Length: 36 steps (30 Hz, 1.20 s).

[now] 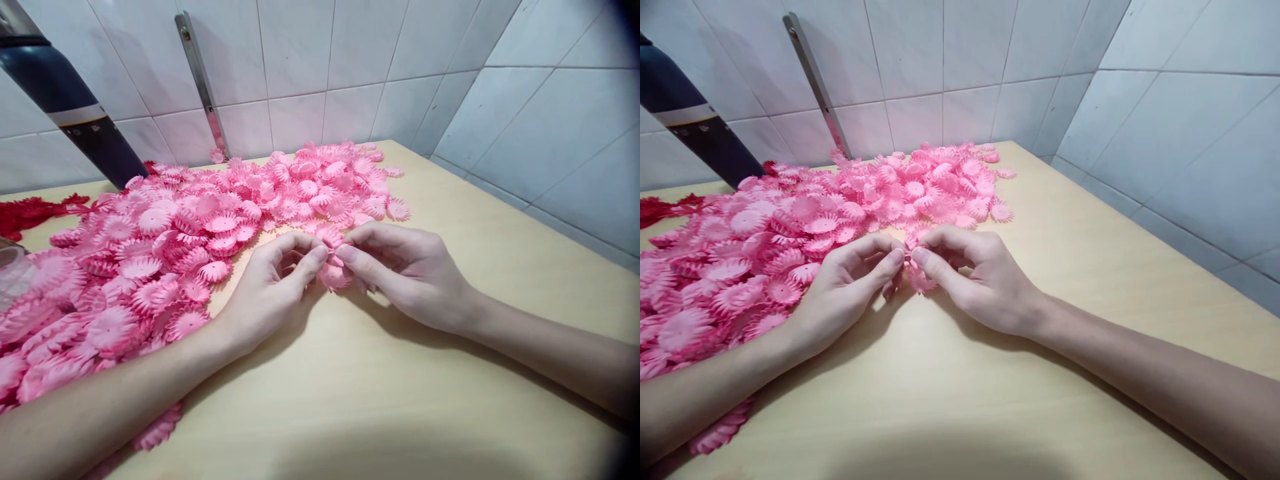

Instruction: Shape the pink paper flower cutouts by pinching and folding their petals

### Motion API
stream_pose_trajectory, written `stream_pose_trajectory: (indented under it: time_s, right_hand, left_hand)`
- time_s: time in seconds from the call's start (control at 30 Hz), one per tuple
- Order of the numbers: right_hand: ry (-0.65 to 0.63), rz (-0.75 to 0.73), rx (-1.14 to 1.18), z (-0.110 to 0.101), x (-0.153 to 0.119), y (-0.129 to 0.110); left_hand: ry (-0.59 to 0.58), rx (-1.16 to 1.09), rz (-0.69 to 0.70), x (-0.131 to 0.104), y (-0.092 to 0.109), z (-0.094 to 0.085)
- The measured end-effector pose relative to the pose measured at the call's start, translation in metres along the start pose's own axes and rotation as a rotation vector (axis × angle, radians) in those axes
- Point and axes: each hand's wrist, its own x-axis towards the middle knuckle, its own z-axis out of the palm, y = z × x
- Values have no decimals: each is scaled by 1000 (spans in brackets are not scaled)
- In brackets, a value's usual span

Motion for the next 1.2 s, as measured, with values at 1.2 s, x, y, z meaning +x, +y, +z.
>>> stream_pose_trajectory:
  time_s: [1.2]
  right_hand:
    - [-55, -70, -137, 0, -1, -1]
  left_hand:
    - [39, -43, -27, 0, 1, 0]
